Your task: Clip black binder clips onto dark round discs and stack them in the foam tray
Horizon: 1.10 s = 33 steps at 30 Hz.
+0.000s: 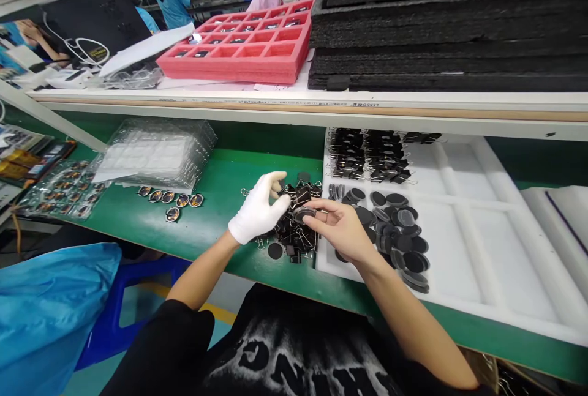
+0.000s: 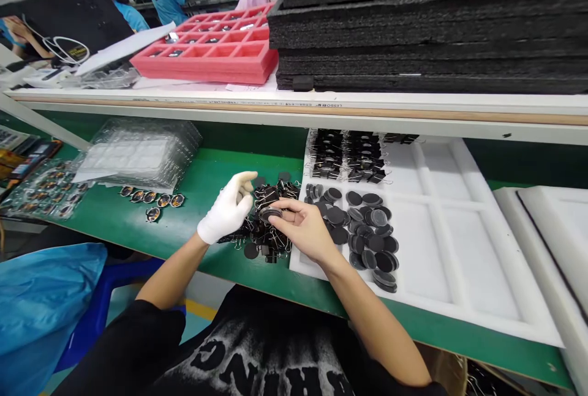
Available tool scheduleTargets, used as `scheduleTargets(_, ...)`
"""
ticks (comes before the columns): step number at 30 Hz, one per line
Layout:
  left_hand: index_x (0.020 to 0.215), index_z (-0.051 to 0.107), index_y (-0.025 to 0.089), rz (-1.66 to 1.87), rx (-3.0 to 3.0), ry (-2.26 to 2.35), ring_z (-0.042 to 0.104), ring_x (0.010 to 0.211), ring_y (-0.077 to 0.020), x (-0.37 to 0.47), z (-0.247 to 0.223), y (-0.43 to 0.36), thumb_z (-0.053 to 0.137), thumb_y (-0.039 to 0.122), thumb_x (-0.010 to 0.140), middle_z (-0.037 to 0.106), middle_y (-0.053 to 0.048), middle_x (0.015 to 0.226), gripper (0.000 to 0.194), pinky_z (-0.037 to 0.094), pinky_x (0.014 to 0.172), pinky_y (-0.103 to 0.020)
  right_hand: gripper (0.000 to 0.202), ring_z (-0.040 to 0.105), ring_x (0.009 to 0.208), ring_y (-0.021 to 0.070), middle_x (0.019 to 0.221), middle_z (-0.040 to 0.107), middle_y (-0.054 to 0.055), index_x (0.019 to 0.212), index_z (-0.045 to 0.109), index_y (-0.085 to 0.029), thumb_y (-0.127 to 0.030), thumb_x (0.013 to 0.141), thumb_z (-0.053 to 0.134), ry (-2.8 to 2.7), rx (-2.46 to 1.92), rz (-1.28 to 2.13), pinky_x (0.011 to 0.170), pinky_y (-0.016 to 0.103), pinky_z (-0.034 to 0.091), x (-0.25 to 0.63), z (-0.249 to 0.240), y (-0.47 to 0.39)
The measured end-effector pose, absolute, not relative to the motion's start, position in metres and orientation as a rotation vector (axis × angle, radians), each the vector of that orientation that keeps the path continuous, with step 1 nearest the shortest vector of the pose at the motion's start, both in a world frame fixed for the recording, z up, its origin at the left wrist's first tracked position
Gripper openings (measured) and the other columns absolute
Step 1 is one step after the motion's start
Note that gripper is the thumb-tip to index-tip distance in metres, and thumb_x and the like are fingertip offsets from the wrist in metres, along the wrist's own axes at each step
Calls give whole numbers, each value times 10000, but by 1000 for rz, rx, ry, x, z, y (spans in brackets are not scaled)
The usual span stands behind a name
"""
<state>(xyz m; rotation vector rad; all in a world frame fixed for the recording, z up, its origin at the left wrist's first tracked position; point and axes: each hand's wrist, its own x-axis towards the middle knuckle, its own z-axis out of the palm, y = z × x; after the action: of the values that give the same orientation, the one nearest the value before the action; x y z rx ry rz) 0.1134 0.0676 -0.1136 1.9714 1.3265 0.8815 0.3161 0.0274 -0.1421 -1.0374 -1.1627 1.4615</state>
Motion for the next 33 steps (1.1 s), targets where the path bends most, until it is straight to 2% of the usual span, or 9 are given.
scheduleTargets(3, 904, 656, 196, 643, 2082, 1346, 546, 673, -130, 112, -114, 67, 543, 387, 923, 630, 11, 756, 223, 423, 637, -272, 342, 718, 866, 193, 1012, 756, 81, 994, 780, -205, -395, 726, 874, -1179, -997, 1490, 847, 370, 618, 320, -141, 27)
scheduleTargets(6, 679, 549, 203, 517, 2161, 1359, 481, 570, -118, 112, -107, 64, 613, 438, 870, 534, 41, 581, 309, 338, 558, -271, 287, 729, 941, 206, 1056, 745, 77, 967, 774, -206, -379, 754, 861, -1232, -965, 1506, 902, 376, 616, 322, -140, 26)
scheduleTargets(9, 643, 513, 203, 529, 2235, 1345, 489, 571, -116, 110, -100, 63, 673, 428, 805, 542, 42, 576, 320, 340, 567, -268, 259, 738, 1008, 218, 1128, 725, 76, 963, 779, -209, -357, 764, 857, -1283, -940, 1527, 979, 389, 604, 323, -138, 25)
scheduleTargets(12, 589, 443, 199, 598, 2187, 1382, 429, 545, -101, 106, -97, 67, 638, 386, 804, 469, 50, 541, 345, 316, 549, -260, 271, 735, 1066, 236, 1218, 718, 92, 965, 784, -208, -357, 753, 862, -1304, -979, 1533, 1038, 416, 580, 321, -137, 26)
scheduleTargets(17, 570, 428, 195, 643, 2043, 1462, 372, 539, -90, 91, -108, 82, 611, 416, 802, 402, 57, 533, 370, 277, 515, -246, 293, 739, 1073, 264, 1257, 738, 108, 994, 774, -217, -383, 762, 839, -1338, -1059, 1505, 1019, 470, 588, 313, -131, 33)
scheduleTargets(20, 553, 435, 192, 673, 2131, 1532, 381, 535, -90, 82, -116, 87, 643, 425, 772, 413, 56, 521, 381, 279, 522, -246, 290, 749, 1021, 263, 1169, 771, 98, 995, 782, -214, -388, 768, 832, -1409, -1113, 1513, 1015, 489, 580, 311, -126, 39)
scheduleTargets(24, 529, 421, 191, 777, 2158, 1494, 371, 526, -88, 76, -117, 82, 659, 398, 741, 396, 56, 507, 379, 275, 523, -249, 367, 753, 952, 247, 1003, 801, 95, 1028, 788, -187, -407, 744, 861, -1398, -1071, 1700, 985, 470, 579, 314, -120, 48)
scheduleTargets(28, 531, 349, 193, 759, 1953, 1414, 297, 539, -85, 75, -114, 74, 594, 389, 799, 294, 56, 534, 412, 222, 513, -257, 431, 755, 932, 226, 1028, 803, 110, 1018, 794, -172, -427, 689, 904, -1323, -1023, 1795, 958, 426, 583, 316, -119, 51)
scheduleTargets(33, 549, 287, 195, 880, 1924, 1495, 249, 575, -94, 79, -123, 72, 586, 407, 827, 227, 46, 580, 460, 195, 540, -282, 391, 761, 936, 225, 1005, 806, 100, 1018, 797, -189, -424, 719, 888, -1317, -998, 1834, 962, 426, 582, 304, -124, 50)
